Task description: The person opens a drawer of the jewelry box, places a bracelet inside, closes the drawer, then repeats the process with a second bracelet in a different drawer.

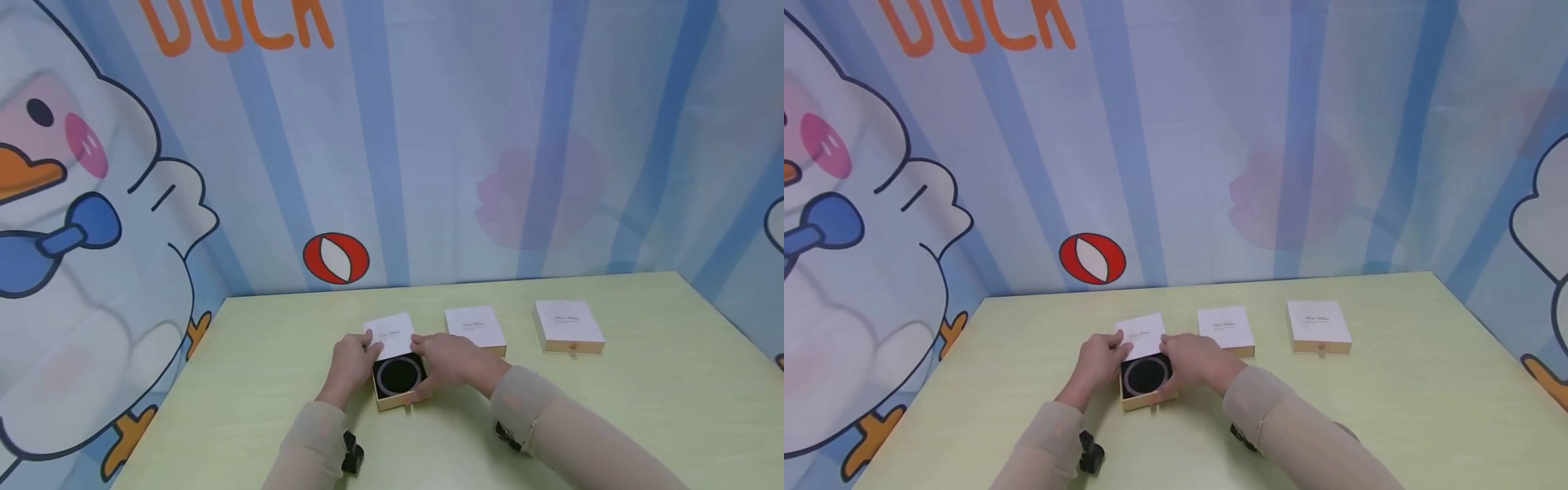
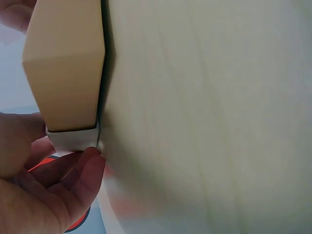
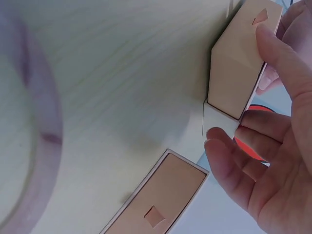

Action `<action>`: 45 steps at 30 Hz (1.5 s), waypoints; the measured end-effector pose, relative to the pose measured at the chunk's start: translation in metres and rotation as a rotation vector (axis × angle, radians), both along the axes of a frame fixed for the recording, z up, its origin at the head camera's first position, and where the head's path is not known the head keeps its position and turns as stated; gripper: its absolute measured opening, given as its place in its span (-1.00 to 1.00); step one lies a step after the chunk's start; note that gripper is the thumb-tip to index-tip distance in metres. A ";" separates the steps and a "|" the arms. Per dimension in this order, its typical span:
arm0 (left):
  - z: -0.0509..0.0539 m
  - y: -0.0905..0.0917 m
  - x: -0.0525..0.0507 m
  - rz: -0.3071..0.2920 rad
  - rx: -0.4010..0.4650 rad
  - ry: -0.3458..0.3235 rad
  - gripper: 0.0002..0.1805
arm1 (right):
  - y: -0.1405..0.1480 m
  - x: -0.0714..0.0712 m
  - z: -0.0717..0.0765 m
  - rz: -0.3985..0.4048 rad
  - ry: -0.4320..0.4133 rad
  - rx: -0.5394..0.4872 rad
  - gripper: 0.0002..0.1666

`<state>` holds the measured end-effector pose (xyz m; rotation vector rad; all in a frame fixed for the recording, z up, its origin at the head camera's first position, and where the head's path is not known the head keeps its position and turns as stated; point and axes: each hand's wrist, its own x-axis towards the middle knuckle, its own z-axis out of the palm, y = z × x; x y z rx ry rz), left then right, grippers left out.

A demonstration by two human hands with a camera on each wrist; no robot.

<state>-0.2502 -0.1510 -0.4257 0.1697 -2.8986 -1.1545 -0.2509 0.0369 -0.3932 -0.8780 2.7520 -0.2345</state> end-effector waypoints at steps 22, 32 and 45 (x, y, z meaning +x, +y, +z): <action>0.001 0.001 0.000 -0.004 -0.013 -0.013 -0.51 | -0.002 -0.002 -0.002 0.005 0.011 0.008 0.02; 0.002 0.001 0.001 -0.009 -0.022 0.002 -0.52 | -0.003 -0.001 -0.002 -0.007 0.007 0.007 0.04; 0.000 0.000 -0.001 -0.004 -0.005 -0.002 -0.52 | -0.005 -0.003 -0.004 -0.015 0.009 0.024 0.07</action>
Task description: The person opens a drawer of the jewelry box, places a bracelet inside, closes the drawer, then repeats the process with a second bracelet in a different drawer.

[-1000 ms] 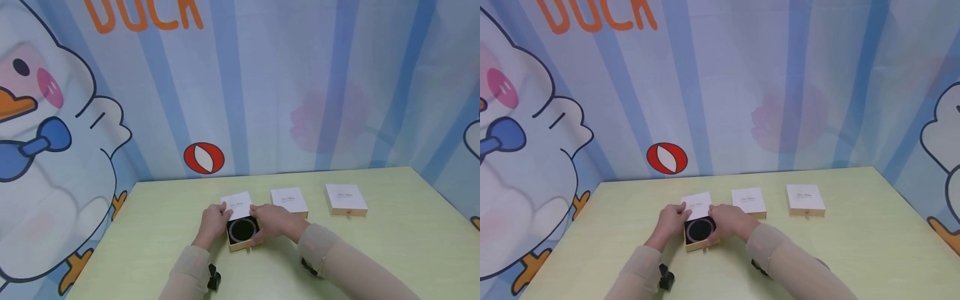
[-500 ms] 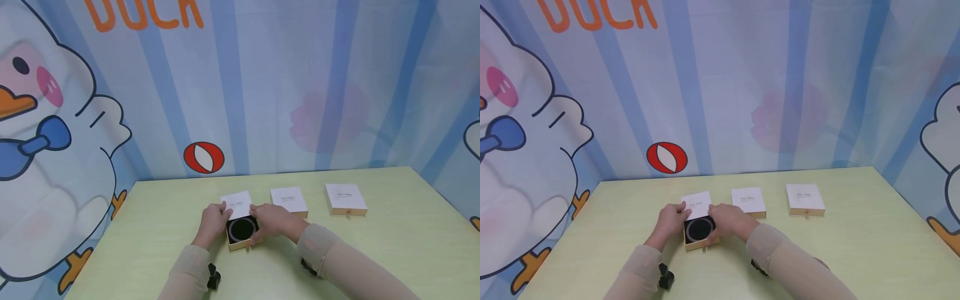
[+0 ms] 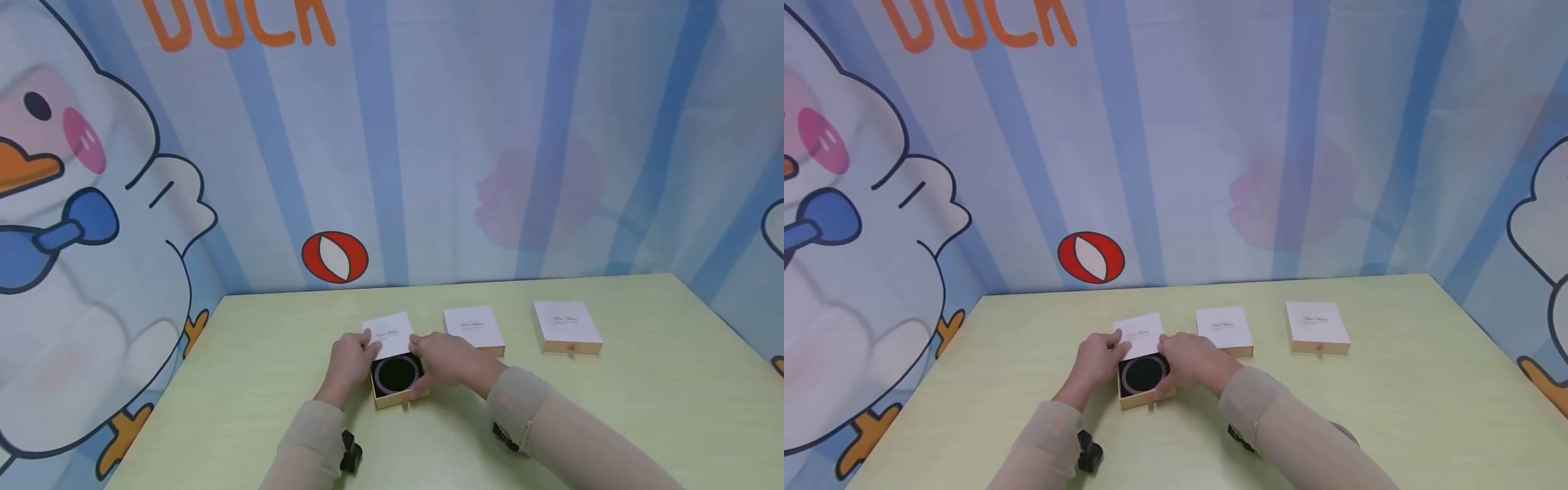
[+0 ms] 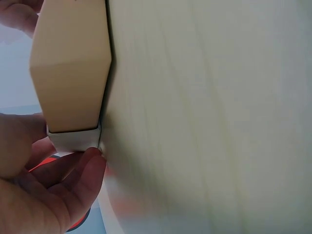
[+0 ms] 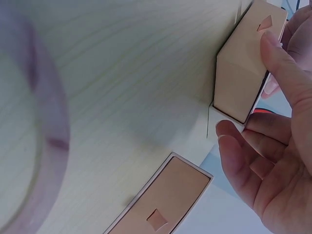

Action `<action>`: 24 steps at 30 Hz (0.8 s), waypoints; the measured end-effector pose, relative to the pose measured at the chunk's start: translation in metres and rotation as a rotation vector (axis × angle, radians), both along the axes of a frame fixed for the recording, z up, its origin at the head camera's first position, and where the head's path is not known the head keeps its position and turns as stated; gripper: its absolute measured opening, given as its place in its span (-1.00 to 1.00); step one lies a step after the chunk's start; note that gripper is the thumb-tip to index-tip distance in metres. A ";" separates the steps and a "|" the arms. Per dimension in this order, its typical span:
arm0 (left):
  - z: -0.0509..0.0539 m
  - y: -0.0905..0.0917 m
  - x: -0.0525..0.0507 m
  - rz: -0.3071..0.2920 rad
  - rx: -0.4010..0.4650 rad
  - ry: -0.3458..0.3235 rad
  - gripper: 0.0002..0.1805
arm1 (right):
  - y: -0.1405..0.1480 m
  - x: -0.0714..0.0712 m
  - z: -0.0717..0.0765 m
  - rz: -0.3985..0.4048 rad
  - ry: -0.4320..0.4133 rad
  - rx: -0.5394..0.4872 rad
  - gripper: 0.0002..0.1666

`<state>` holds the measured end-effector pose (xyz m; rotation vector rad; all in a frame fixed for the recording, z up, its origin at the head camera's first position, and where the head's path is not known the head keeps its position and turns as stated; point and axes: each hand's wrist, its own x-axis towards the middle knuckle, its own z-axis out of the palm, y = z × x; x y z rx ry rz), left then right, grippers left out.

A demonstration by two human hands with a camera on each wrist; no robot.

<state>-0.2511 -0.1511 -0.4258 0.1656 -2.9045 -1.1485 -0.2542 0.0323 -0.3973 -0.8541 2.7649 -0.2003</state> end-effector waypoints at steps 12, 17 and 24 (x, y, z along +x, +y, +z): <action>-0.001 0.000 0.000 0.004 -0.010 -0.003 -0.53 | 0.001 0.001 0.002 0.005 0.016 0.001 0.02; -0.002 0.000 -0.001 0.011 0.000 -0.014 -0.53 | 0.000 0.003 0.004 -0.001 0.019 0.005 0.00; -0.001 0.001 -0.001 0.014 0.011 -0.023 -0.52 | -0.001 0.004 0.004 -0.005 0.021 0.001 0.00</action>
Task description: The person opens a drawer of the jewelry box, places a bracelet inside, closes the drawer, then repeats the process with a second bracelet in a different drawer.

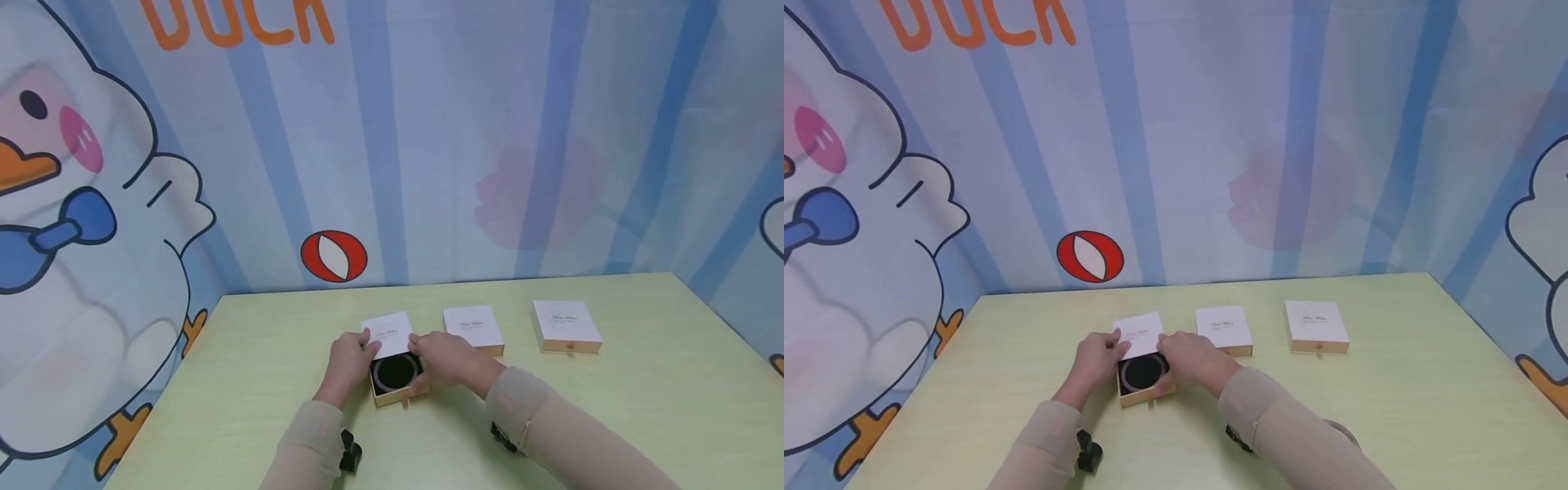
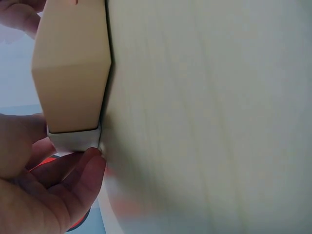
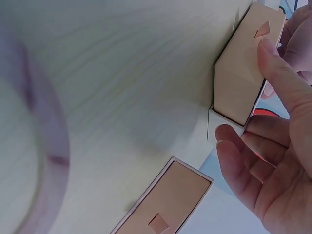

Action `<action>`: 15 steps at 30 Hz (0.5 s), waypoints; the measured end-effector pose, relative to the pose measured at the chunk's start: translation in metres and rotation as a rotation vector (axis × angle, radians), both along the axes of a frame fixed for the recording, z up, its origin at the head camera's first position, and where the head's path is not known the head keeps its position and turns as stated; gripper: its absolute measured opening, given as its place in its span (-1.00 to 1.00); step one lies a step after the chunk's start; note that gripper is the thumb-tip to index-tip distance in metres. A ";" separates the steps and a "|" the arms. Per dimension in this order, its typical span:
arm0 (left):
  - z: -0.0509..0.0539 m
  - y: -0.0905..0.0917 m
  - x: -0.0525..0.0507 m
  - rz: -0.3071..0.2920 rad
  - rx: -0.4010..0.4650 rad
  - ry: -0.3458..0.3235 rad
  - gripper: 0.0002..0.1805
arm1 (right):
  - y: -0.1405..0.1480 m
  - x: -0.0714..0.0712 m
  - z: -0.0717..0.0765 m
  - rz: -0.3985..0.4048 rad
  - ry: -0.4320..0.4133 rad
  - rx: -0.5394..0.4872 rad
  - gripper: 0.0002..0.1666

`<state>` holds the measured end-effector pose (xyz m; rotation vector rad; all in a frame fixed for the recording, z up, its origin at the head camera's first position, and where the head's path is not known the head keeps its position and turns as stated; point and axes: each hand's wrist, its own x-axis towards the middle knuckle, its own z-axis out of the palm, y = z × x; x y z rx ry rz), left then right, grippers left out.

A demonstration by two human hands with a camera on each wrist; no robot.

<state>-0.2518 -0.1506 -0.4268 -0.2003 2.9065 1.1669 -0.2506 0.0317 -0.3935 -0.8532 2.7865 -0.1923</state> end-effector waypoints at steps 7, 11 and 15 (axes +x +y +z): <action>0.000 0.001 -0.001 0.000 -0.001 -0.008 -0.52 | -0.001 -0.001 -0.002 -0.006 0.012 -0.001 -0.01; 0.000 0.000 -0.001 0.005 0.001 -0.011 -0.52 | -0.001 -0.002 -0.003 -0.009 0.012 -0.007 -0.03; 0.001 0.000 0.000 0.005 -0.002 -0.004 -0.52 | -0.001 -0.002 -0.004 -0.014 0.016 -0.015 -0.04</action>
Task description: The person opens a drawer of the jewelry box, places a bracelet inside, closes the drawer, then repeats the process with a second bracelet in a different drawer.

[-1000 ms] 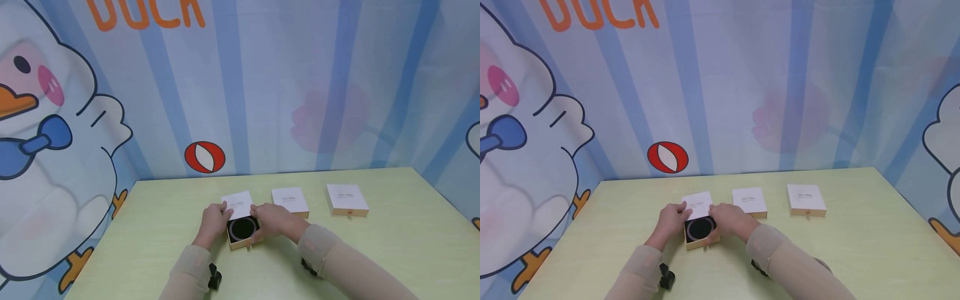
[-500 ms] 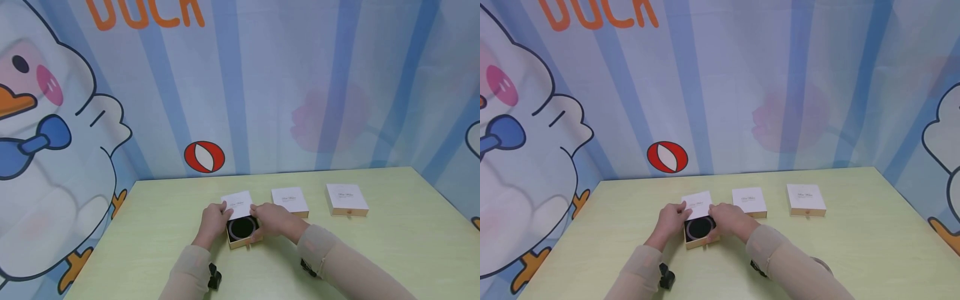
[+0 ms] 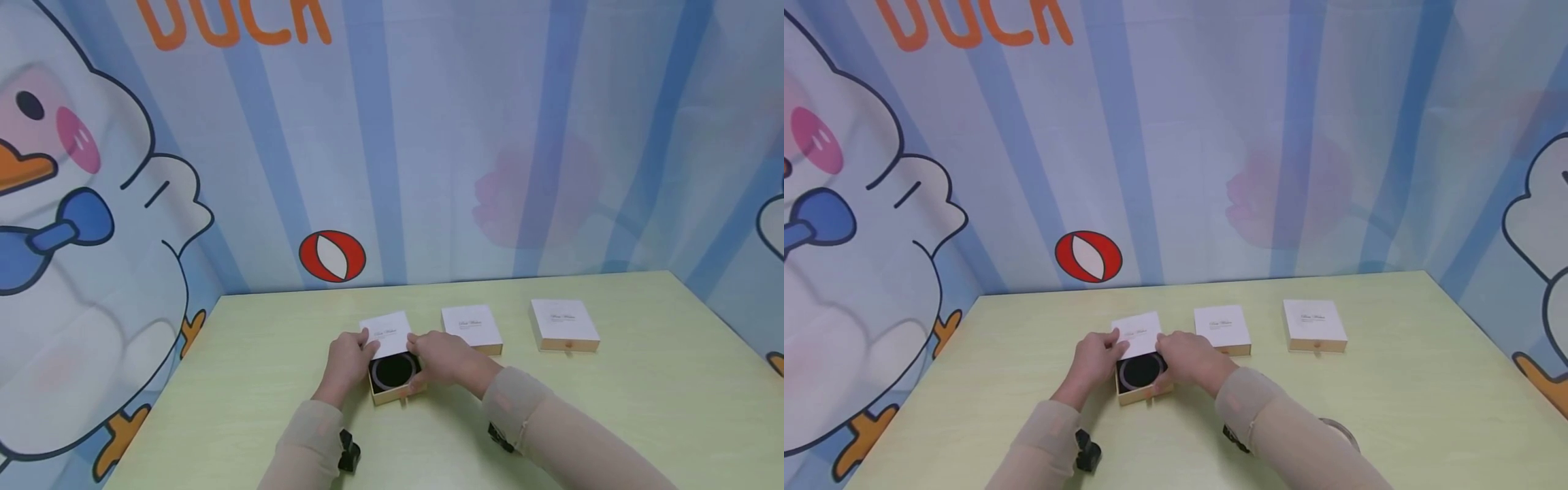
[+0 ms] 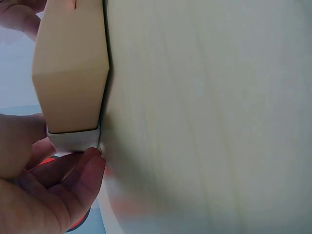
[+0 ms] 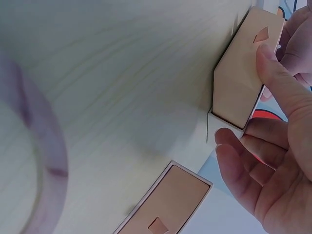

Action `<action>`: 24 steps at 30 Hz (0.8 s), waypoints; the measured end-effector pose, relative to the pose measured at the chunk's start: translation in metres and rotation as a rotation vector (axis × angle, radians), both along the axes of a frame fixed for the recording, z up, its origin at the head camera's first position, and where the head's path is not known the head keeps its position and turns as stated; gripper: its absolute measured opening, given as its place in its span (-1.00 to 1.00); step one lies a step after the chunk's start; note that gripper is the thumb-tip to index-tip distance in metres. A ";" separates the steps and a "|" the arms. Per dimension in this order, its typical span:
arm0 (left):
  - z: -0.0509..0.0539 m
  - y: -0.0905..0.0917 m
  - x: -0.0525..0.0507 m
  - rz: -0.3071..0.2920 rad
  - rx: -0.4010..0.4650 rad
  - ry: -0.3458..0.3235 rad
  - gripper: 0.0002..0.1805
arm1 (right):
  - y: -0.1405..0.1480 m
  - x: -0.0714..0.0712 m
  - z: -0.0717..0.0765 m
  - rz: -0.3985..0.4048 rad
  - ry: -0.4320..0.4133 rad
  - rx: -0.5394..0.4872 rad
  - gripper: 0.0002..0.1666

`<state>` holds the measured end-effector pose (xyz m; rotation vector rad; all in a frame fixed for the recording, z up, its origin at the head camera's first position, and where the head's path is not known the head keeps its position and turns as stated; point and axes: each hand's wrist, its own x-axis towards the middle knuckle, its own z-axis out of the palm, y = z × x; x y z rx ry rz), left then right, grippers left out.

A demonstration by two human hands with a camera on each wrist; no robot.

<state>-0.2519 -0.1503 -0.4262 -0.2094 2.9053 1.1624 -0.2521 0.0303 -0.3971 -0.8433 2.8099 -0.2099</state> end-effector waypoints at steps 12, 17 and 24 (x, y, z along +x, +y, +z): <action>0.001 0.001 -0.001 0.004 0.011 -0.013 -0.51 | -0.002 -0.001 -0.001 0.004 0.027 -0.026 -0.22; 0.001 0.000 0.000 -0.002 0.006 -0.009 -0.51 | -0.003 -0.001 -0.001 0.013 0.046 -0.013 -0.36; -0.001 -0.001 0.000 -0.008 -0.009 0.004 -0.52 | -0.004 -0.001 -0.002 -0.015 0.028 -0.020 -0.33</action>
